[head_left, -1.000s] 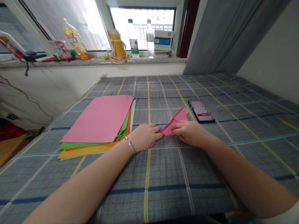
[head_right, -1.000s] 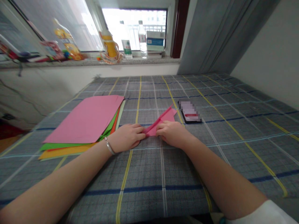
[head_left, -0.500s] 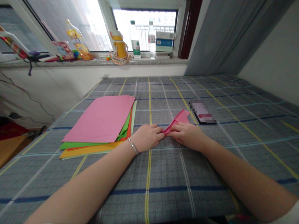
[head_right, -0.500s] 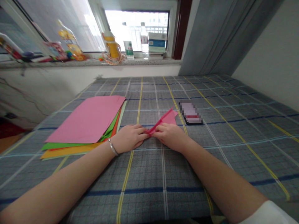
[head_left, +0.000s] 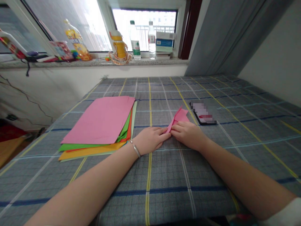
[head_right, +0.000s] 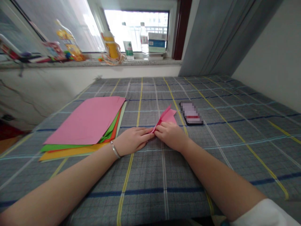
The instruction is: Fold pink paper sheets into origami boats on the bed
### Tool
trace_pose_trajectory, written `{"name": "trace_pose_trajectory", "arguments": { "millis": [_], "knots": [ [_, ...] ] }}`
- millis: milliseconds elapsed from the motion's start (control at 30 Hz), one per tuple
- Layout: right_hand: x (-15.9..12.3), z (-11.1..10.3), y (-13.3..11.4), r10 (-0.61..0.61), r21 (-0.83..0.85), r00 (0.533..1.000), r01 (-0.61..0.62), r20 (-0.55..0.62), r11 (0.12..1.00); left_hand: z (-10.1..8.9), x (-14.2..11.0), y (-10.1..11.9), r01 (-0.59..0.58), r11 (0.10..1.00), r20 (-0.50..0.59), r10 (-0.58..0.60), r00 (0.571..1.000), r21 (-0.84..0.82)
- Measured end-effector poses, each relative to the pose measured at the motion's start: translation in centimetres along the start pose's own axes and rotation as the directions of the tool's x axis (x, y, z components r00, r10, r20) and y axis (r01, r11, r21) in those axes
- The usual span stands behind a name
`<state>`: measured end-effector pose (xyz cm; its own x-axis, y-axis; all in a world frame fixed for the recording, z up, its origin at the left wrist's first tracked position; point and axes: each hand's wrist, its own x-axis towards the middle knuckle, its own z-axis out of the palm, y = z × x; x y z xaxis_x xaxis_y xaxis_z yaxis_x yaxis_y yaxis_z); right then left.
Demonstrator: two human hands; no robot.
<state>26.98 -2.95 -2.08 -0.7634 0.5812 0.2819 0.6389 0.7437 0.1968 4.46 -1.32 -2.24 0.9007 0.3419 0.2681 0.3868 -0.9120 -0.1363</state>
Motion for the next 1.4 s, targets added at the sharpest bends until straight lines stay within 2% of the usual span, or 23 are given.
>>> {"name": "trace_pose_trajectory", "arguments": {
  "millis": [100,200,400,533,667,833,967,1100,1167,1267,1333,1400],
  "knots": [
    [0.2,0.0,-0.1,0.025,-0.057,0.996,-0.029,-0.081,0.998,0.1,0.2,0.4,0.074,0.996,-0.060,-0.077,0.995,-0.041],
    [0.3,0.1,-0.3,0.058,-0.108,0.987,-0.075,-0.152,0.991,0.1,0.4,0.8,0.163,0.986,-0.076,-0.165,0.983,-0.038],
    [0.4,0.3,-0.4,0.090,-0.081,0.970,-0.111,-0.226,0.991,0.3,0.7,1.0,0.234,0.972,-0.107,-0.230,0.967,0.029],
    [0.4,-0.3,-0.1,0.171,-0.132,0.968,-0.197,-0.185,0.971,0.4,0.7,0.9,0.249,0.966,-0.088,-0.243,0.966,0.073],
    [0.4,-0.8,0.3,0.306,-0.215,0.951,-0.308,-0.042,0.927,0.1,0.7,0.9,0.184,0.973,-0.066,-0.176,0.982,0.141],
    [0.4,-1.1,0.1,0.326,-0.196,0.945,-0.313,0.037,0.929,-0.1,0.9,1.0,0.144,0.973,-0.062,-0.135,0.989,0.179],
    [0.6,-1.4,-0.1,0.302,-0.213,0.953,-0.292,0.015,0.932,0.4,1.2,1.1,0.122,0.978,-0.090,-0.108,0.990,0.167],
    [0.6,-1.4,-0.3,0.268,-0.214,0.956,-0.289,-0.122,0.933,0.9,1.2,0.9,0.170,0.978,-0.095,-0.159,0.983,0.119],
    [0.4,-1.3,-0.2,0.304,-0.168,0.925,-0.345,-0.229,0.923,0.9,1.0,0.7,0.239,0.970,-0.085,-0.234,0.968,0.053],
    [0.1,-0.7,0.2,0.428,-0.021,0.830,-0.465,-0.359,0.885,0.8,0.8,0.3,0.369,0.922,-0.065,-0.377,0.924,-0.115],
    [-0.2,0.0,0.6,0.518,0.098,0.764,-0.524,-0.384,0.846,0.8,0.8,0.1,0.428,0.873,-0.061,-0.453,0.890,-0.234],
    [-0.5,0.8,1.2,0.586,0.196,0.732,-0.555,-0.347,0.809,0.9,0.8,-0.1,0.453,0.827,-0.053,-0.496,0.867,-0.333]
  ]
}}
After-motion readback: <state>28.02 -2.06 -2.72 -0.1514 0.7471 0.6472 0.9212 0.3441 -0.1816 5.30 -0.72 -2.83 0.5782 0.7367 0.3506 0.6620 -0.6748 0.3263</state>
